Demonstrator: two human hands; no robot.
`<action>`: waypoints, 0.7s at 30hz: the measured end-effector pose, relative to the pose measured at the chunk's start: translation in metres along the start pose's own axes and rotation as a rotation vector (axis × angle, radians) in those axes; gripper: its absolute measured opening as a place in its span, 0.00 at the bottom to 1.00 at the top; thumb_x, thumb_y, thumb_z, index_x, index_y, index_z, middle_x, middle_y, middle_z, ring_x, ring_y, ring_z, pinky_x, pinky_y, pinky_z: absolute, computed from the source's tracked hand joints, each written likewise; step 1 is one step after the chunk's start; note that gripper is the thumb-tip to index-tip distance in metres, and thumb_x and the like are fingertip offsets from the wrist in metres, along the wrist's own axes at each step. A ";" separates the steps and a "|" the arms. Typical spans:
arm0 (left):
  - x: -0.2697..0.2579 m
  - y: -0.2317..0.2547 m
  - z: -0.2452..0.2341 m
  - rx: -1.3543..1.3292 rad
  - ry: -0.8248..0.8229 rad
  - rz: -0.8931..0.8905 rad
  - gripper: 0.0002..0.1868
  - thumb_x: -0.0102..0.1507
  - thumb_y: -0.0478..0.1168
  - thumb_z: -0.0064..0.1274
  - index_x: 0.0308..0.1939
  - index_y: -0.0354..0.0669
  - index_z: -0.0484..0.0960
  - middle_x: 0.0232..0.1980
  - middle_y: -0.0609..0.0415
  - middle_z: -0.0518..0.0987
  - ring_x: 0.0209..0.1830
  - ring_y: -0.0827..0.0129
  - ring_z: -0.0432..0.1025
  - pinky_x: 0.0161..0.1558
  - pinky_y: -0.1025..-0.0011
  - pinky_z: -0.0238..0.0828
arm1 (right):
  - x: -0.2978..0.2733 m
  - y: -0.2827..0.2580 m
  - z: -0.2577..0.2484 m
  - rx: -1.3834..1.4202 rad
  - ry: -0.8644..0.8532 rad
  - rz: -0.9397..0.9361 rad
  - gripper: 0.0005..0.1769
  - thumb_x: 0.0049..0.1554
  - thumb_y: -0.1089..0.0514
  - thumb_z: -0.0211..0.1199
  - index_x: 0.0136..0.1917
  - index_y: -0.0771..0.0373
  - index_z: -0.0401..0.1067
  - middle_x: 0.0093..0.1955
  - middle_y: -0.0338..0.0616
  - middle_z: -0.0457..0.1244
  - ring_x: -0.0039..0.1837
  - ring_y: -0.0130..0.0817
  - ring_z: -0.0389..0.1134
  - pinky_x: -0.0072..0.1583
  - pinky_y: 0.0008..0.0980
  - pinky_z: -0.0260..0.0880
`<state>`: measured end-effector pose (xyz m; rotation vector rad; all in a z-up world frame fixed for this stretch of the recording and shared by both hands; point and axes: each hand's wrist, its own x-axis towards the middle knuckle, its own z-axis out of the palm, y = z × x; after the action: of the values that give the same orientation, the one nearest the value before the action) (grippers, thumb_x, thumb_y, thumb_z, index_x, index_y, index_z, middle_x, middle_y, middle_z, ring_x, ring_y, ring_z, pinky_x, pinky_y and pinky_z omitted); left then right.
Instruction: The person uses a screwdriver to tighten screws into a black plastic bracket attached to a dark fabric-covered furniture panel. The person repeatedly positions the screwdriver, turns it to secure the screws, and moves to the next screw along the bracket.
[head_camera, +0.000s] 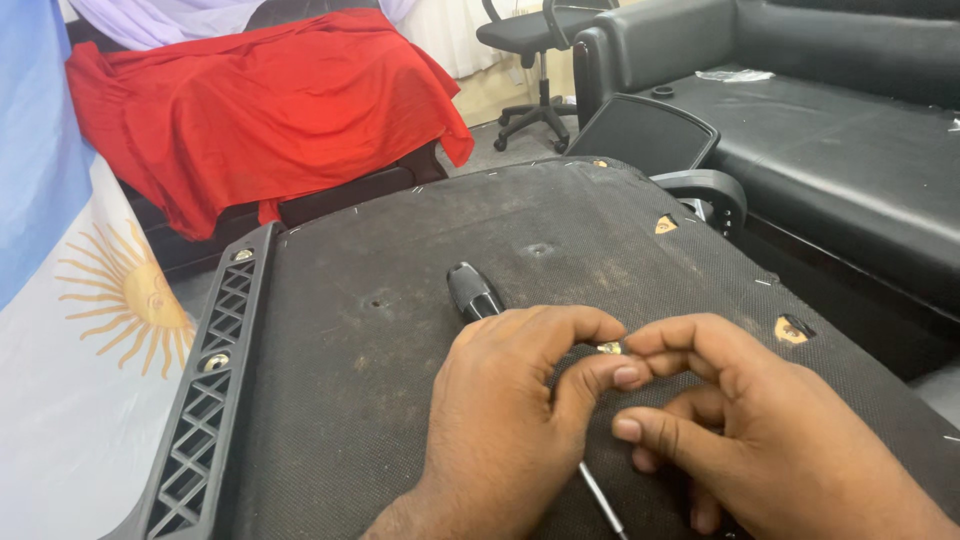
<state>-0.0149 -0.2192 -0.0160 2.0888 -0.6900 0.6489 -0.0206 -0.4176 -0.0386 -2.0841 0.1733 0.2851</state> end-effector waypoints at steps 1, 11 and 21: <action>-0.001 0.001 0.001 -0.013 0.004 0.014 0.08 0.63 0.46 0.61 0.40 0.48 0.85 0.38 0.61 0.85 0.43 0.66 0.80 0.48 0.64 0.72 | -0.002 -0.002 -0.001 0.110 -0.019 -0.074 0.25 0.57 0.56 0.70 0.66 0.52 0.66 0.39 0.43 0.70 0.26 0.34 0.67 0.27 0.32 0.69; -0.007 0.003 -0.013 -0.121 -0.035 -0.077 0.06 0.64 0.43 0.60 0.41 0.48 0.87 0.35 0.62 0.87 0.40 0.72 0.82 0.55 0.65 0.70 | -0.011 -0.034 0.012 0.131 0.048 0.070 0.17 0.62 0.57 0.65 0.64 0.55 0.69 0.39 0.50 0.70 0.30 0.38 0.70 0.34 0.34 0.71; -0.023 0.003 -0.036 -0.139 0.027 -0.274 0.09 0.61 0.43 0.62 0.43 0.48 0.89 0.40 0.59 0.89 0.44 0.73 0.84 0.58 0.67 0.73 | 0.008 -0.017 0.033 0.505 -0.060 -0.245 0.12 0.60 0.63 0.67 0.55 0.72 0.72 0.43 0.54 0.69 0.40 0.43 0.74 0.44 0.42 0.80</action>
<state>-0.0402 -0.1850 -0.0101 1.9947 -0.4106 0.4613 -0.0130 -0.3808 -0.0422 -1.5740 -0.0456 0.1357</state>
